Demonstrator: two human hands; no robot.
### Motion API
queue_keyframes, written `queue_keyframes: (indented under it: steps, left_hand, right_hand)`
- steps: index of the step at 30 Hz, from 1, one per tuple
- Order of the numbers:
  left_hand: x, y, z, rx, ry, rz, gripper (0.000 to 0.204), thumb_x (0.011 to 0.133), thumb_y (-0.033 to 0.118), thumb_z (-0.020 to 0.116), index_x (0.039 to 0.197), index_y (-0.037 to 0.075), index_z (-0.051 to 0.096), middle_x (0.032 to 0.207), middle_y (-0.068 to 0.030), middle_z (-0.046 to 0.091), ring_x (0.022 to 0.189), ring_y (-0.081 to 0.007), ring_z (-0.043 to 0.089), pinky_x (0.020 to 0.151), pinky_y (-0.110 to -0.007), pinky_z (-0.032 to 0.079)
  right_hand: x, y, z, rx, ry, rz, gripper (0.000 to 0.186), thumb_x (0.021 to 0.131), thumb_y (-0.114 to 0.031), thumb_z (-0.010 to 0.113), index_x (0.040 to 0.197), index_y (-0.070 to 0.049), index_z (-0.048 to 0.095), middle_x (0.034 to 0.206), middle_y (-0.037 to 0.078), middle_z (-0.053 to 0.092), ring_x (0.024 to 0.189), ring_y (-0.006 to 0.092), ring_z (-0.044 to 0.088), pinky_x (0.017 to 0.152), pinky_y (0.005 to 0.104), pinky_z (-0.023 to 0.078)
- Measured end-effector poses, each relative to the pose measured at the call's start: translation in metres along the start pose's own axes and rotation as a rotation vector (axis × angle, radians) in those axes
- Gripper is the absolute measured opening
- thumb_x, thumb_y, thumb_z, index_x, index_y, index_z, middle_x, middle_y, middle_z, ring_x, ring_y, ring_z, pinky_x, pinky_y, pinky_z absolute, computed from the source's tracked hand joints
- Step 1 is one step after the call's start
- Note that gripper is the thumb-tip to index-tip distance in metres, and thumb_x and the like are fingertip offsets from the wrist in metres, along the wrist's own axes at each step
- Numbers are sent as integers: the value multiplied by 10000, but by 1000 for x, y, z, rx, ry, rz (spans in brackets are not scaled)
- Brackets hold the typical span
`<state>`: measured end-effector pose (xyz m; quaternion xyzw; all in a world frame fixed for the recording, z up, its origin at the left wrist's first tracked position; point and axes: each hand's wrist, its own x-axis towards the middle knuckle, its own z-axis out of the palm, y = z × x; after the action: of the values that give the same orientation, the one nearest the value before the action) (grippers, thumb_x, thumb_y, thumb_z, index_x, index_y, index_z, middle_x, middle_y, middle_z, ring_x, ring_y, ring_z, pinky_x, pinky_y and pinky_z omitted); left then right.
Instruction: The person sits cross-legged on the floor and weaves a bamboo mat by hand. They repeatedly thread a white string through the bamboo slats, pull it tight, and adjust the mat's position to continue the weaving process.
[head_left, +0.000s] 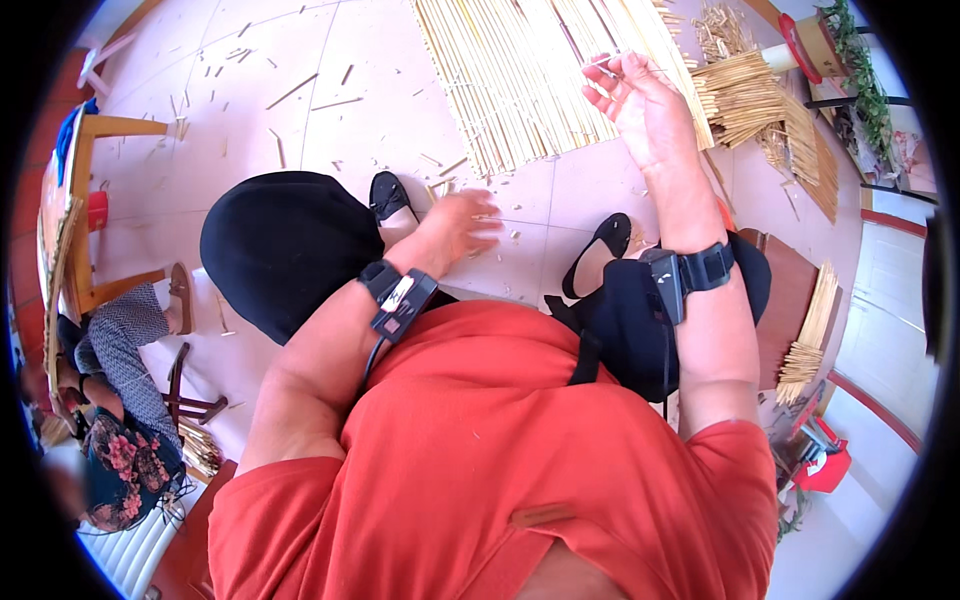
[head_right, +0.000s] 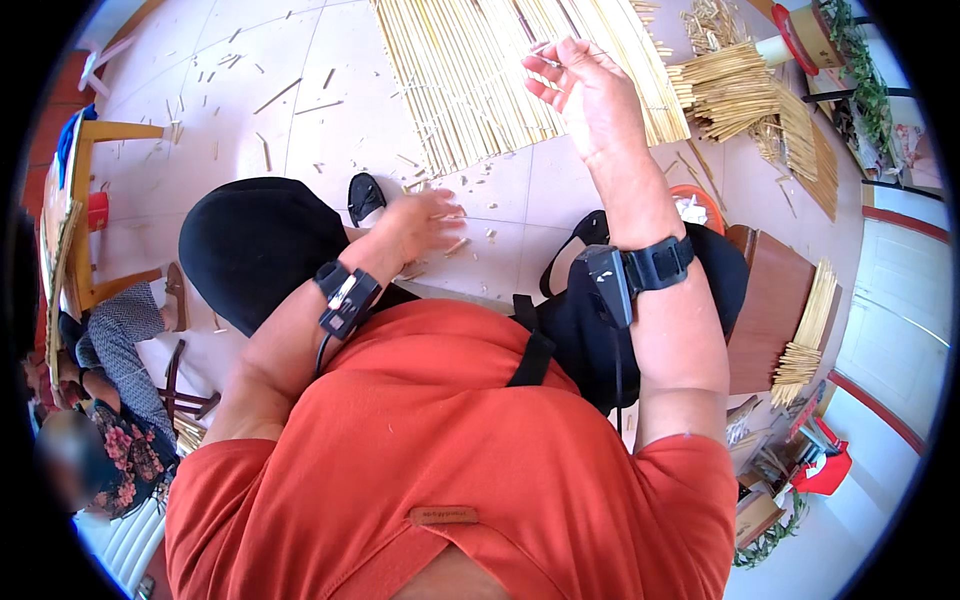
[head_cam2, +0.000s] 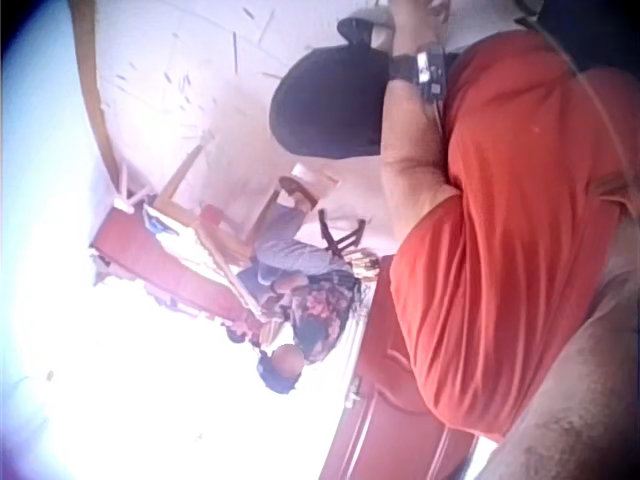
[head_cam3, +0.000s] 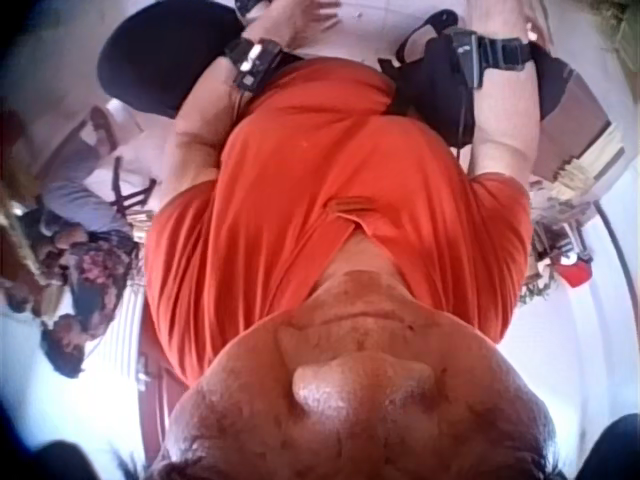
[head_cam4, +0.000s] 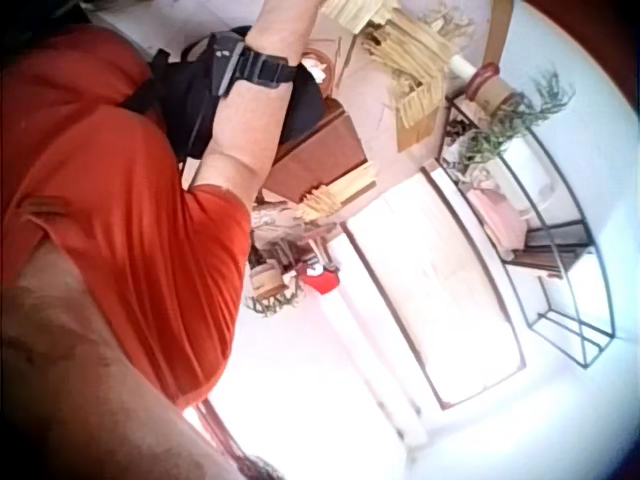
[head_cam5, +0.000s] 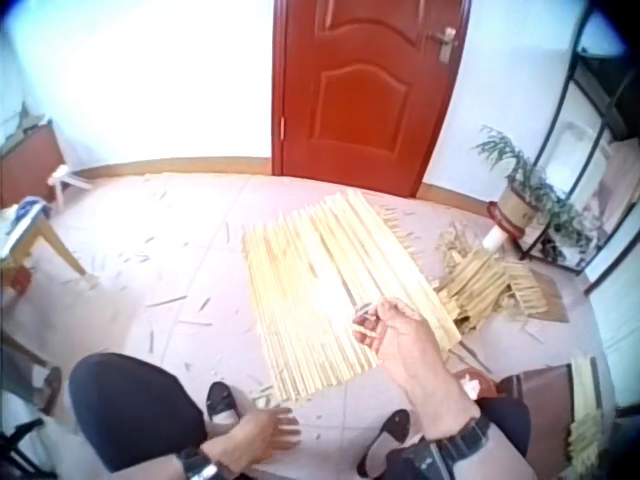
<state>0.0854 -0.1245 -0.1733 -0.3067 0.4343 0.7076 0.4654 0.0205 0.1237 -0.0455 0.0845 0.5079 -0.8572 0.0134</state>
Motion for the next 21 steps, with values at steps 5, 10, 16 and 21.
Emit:
queue_keyframes:
  steps: [5,10,16,21]
  left_hand:
    - [-7,50,-4,-82,178,462,322,983,275,439,1099,-5,544,971,-119,593,890,-240,609,752,-390,526]
    - [-15,98,23,255,164,486,390,986,354,466,1096,-12,543,958,-128,607,849,-227,633,756,-368,554]
    - [2,94,18,381,-71,378,403,900,326,625,1115,-13,584,931,-150,670,754,-196,692,686,-308,584]
    - [-7,83,32,359,-72,439,385,892,264,634,1101,-53,572,901,-190,679,720,-232,700,675,-318,592]
  right_hand:
    - [11,11,11,186,-167,39,174,979,-196,471,937,-49,556,1065,203,626,1057,314,597,958,457,463]
    - [20,13,21,289,-204,148,196,984,-216,470,859,-83,539,748,39,535,755,181,556,956,474,467]
    - [12,6,51,199,-170,262,179,956,-225,534,826,-102,535,625,-40,476,532,53,450,602,252,458]
    - [10,-7,64,131,-69,358,171,943,-219,543,816,-112,503,618,-38,444,485,60,355,539,225,374]
